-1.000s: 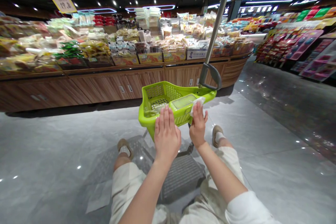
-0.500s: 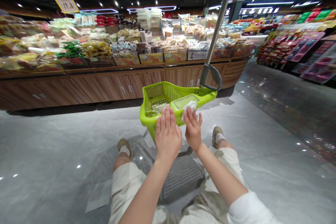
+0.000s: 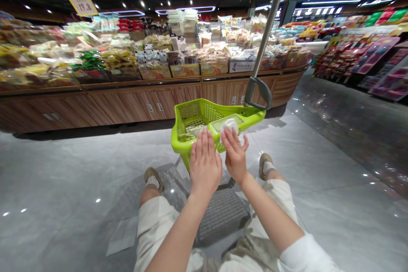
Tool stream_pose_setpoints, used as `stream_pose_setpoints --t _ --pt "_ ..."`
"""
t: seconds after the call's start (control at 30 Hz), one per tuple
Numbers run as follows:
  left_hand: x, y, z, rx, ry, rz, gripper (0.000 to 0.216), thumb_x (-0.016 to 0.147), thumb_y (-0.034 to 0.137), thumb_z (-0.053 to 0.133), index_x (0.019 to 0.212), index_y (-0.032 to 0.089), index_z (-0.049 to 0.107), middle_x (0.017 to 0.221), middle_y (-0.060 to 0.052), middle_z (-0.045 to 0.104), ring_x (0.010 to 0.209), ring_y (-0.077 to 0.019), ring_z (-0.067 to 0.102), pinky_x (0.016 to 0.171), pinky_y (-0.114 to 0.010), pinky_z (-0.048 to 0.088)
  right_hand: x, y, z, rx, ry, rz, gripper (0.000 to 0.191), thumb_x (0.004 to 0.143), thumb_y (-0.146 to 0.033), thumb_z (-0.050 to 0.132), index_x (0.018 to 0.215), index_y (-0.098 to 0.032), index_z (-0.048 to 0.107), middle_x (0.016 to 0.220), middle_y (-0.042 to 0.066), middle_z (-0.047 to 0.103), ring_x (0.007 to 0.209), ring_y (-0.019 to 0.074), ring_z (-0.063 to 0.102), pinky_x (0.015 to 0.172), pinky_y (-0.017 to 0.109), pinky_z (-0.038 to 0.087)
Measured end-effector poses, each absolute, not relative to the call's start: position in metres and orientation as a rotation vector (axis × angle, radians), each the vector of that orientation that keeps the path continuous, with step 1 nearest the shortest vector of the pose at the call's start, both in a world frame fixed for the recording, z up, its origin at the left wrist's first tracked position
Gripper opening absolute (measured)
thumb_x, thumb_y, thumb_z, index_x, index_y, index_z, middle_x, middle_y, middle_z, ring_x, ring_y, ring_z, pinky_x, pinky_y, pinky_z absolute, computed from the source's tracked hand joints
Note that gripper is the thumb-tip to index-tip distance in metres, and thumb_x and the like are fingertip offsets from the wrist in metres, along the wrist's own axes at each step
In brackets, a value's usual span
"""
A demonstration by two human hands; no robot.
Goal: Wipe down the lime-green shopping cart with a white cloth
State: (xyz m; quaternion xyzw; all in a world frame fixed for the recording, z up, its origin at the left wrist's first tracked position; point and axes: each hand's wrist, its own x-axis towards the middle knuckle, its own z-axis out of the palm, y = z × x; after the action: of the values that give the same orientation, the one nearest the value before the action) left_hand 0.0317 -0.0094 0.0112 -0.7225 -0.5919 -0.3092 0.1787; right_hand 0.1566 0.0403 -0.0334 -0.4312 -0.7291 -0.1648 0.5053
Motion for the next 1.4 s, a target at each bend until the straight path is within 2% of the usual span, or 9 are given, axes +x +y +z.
stream_pose_setpoints --t 0.1,0.23,0.33,0.5,0.7,0.83,0.97,1.17,1.4 --pt "0.029 -0.011 0.012 -2.046 -1.681 -0.852 0.069 0.095 0.021 0.038 0.157 0.010 0.010 0.163 -0.013 0.025 0.152 -0.0236 0.020 0.123 -0.044 0.018 0.163 0.035 -0.025 -0.967 -1.915 -0.435 0.064 0.094 -0.009 0.038 0.153 -0.033 0.032 0.144 0.005 0.057 0.139 0.0185 0.046 0.121 0.045 0.007" --pt "0.026 -0.014 0.013 -2.049 -1.685 -0.839 0.068 0.096 0.021 0.037 0.157 0.009 0.011 0.163 -0.013 0.026 0.152 -0.0226 0.020 0.123 -0.043 0.019 0.194 0.056 -0.015 -1.200 -1.577 -0.381 0.062 0.090 -0.007 0.034 0.145 -0.033 0.047 0.142 0.006 0.059 0.132 0.0210 0.053 0.117 0.051 0.012" --pt "0.027 -0.013 0.012 -2.043 -1.680 -0.866 0.069 0.095 0.021 0.038 0.157 0.009 0.010 0.162 -0.014 0.027 0.151 -0.0238 0.022 0.123 -0.043 0.019 0.187 0.053 -0.004 -1.266 -1.506 -0.345 0.060 0.087 -0.006 0.035 0.140 -0.030 0.052 0.138 0.006 0.062 0.133 0.0219 0.052 0.115 0.051 0.014" --pt "0.026 -0.012 0.011 -2.040 -1.695 -0.867 0.070 0.094 0.020 0.039 0.157 0.010 0.011 0.163 -0.013 0.025 0.152 -0.0234 0.020 0.124 -0.044 0.018 0.161 0.025 0.016 -1.000 -2.016 -0.288 0.052 0.090 -0.012 0.040 0.139 -0.025 0.053 0.141 0.005 0.060 0.138 0.0185 0.045 0.117 0.041 0.016" --pt "0.025 -0.013 0.012 -2.052 -1.674 -0.839 0.069 0.095 0.020 0.039 0.157 0.007 0.013 0.162 -0.014 0.026 0.152 -0.0239 0.020 0.123 -0.044 0.020 0.201 0.055 0.016 -1.321 -1.611 -0.298 0.049 0.088 -0.008 0.035 0.124 -0.026 0.063 0.132 0.006 0.066 0.126 0.0215 0.058 0.113 0.051 0.016" --pt "0.027 -0.012 0.011 -2.031 -1.695 -0.857 0.070 0.094 0.021 0.039 0.157 0.007 0.012 0.163 -0.014 0.026 0.152 -0.0242 0.020 0.123 -0.045 0.019 0.170 0.040 0.018 -1.262 -1.728 -0.303 0.050 0.088 -0.009 0.038 0.130 -0.025 0.060 0.136 0.006 0.063 0.132 0.0214 0.052 0.114 0.047 0.018" --pt "0.026 -0.013 0.011 -2.033 -1.690 -0.847 0.070 0.094 0.020 0.039 0.157 0.008 0.012 0.163 -0.013 0.025 0.152 -0.0236 0.019 0.124 -0.044 0.019 0.155 0.025 0.022 -1.033 -2.011 -0.251 0.050 0.089 -0.011 0.041 0.134 -0.027 0.057 0.138 0.003 0.062 0.135 0.0187 0.050 0.118 0.043 0.012" --pt "0.026 -0.015 0.013 -2.038 -1.689 -0.830 0.067 0.095 0.021 0.038 0.156 0.006 0.014 0.163 -0.013 0.026 0.152 -0.0234 0.021 0.123 -0.043 0.020 0.209 0.060 0.016 -1.270 -1.563 -0.234 0.045 0.087 -0.009 0.038 0.117 -0.025 0.067 0.127 0.005 0.069 0.124 0.0217 0.059 0.112 0.049 0.020" --pt "0.026 -0.013 0.010 -2.037 -1.682 -0.879 0.071 0.093 0.019 0.041 0.157 0.009 0.012 0.163 -0.014 0.026 0.152 -0.0242 0.020 0.124 -0.045 0.019 0.158 0.021 0.013 -0.957 -2.015 -0.294 0.053 0.092 -0.012 0.039 0.141 -0.025 0.051 0.142 0.005 0.059 0.140 0.0189 0.044 0.118 0.043 0.014"
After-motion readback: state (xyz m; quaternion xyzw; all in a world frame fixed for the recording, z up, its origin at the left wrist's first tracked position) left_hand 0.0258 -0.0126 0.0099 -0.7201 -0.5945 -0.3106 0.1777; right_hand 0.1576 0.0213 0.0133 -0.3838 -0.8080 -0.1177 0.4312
